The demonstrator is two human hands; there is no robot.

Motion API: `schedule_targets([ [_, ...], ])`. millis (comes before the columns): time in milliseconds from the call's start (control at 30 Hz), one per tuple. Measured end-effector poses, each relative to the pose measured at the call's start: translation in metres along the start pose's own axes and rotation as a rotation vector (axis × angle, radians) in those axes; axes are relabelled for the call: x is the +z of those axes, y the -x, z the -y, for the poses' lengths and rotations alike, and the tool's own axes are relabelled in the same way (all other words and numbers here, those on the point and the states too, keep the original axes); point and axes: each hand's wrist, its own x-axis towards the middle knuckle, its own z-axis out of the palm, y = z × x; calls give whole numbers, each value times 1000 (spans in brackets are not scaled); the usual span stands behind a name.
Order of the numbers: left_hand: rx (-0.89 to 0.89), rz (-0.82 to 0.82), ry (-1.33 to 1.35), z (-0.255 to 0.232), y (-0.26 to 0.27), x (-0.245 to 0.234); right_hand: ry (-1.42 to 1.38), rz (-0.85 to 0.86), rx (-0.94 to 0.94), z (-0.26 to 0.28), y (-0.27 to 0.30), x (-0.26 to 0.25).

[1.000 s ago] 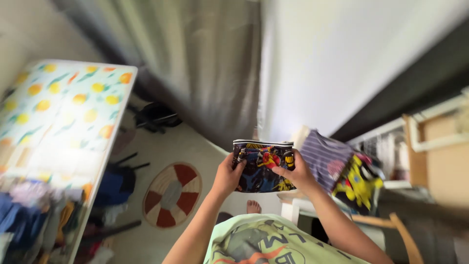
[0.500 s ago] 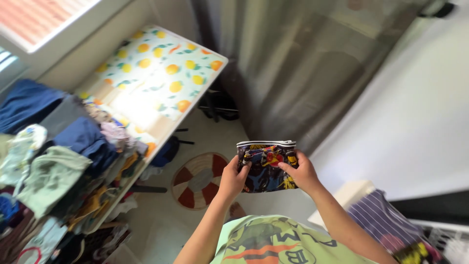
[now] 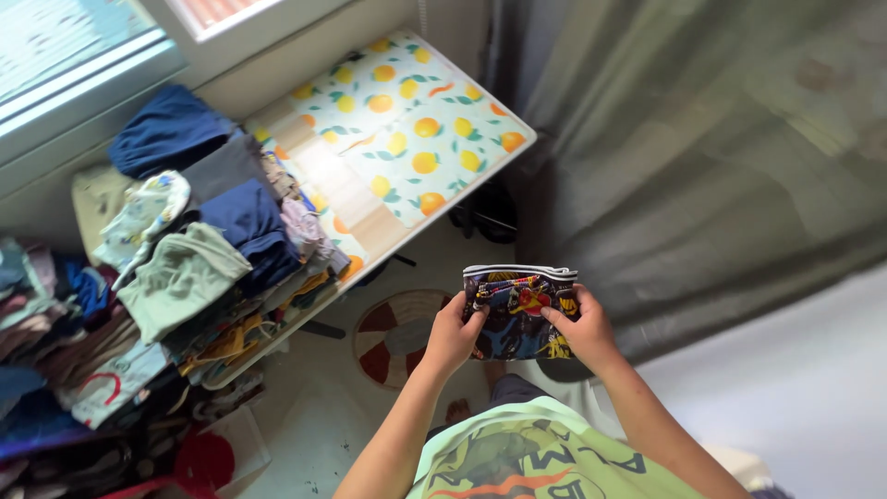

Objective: The person repeatedly takes folded shorts from a white drawer, carries them to a nearby folding board, and stacks them. The person handles several pairs of shorts in different colors and patterns, placing them in a neat pile on the board.

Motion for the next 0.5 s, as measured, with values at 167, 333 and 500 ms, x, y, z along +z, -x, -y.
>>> schedule_targets([
  [167,-41,-106,-8,-3,-23,-18,-25,127,-26,9,-55,17],
  [333,-95,-256,-51,-20,-55,-38,12,246,-81,34,-125,39],
  [500,-36,-450,55,-27,-64,-61,-59,472,-145,61,-179,75],
])
